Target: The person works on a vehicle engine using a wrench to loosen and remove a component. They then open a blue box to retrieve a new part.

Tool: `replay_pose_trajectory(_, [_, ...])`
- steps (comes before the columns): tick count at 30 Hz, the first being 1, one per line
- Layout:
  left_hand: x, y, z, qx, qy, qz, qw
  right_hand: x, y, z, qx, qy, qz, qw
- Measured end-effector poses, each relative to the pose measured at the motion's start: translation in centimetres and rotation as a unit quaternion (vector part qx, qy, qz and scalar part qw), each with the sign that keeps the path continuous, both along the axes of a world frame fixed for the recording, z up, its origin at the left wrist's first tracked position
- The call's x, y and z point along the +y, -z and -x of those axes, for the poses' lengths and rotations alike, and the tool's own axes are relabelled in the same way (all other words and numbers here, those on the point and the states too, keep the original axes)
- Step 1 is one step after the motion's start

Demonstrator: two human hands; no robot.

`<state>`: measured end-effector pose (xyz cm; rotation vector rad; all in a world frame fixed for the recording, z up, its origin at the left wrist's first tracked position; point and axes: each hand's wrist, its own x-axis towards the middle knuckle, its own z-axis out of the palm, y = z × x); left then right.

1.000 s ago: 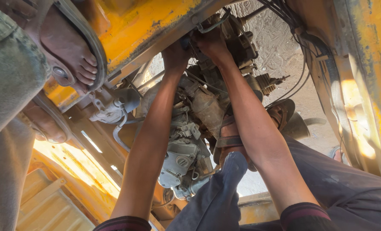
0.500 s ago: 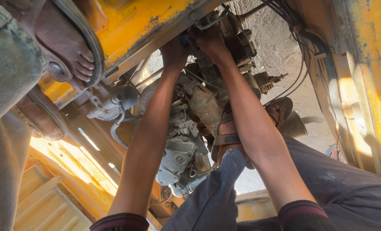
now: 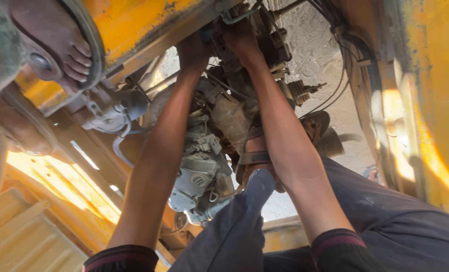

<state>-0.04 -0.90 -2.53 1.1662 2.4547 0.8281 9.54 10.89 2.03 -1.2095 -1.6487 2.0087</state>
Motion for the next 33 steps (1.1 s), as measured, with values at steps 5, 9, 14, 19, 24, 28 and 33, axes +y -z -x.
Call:
replay_pose_trajectory(5, [0.2, 0.1, 0.1, 0.040, 0.002, 0.014, 0.999, 0.2, -0.7, 0.3, 0.035, -0.010, -0.053, 0.998])
replay_pose_trajectory(9, [0.5, 0.3, 0.2, 0.103, 0.018, 0.005, 0.994, 0.2, -0.9, 0.5, -0.044, -0.017, -0.118, 0.992])
replay_pose_trajectory(14, [0.2, 0.2, 0.1, 0.081, 0.018, 0.037, 0.996, 0.0, -0.5, 0.6, 0.010, -0.014, -0.102, 0.995])
replay_pose_trajectory(19, [-0.2, -0.1, 0.3, 0.003, 0.006, 0.007, 1.000, -0.1, -0.2, 0.3, 0.120, 0.005, 0.003, 0.993])
replay_pose_trajectory(24, [0.0, 0.1, 0.4, 0.174, 0.028, -0.074, 0.982, -0.4, -0.3, 0.3, 0.102, 0.037, -0.002, 0.994])
replay_pose_trajectory(28, [0.0, -0.1, 0.2, 0.018, 0.000, 0.007, 1.000, -0.4, 0.5, 0.6, -0.016, -0.016, -0.039, 0.999])
replay_pose_trajectory(33, [0.4, -0.7, -0.1, 0.055, -0.013, -0.006, 0.998, -0.3, 1.3, 0.2, 0.092, -0.018, -0.111, 0.989])
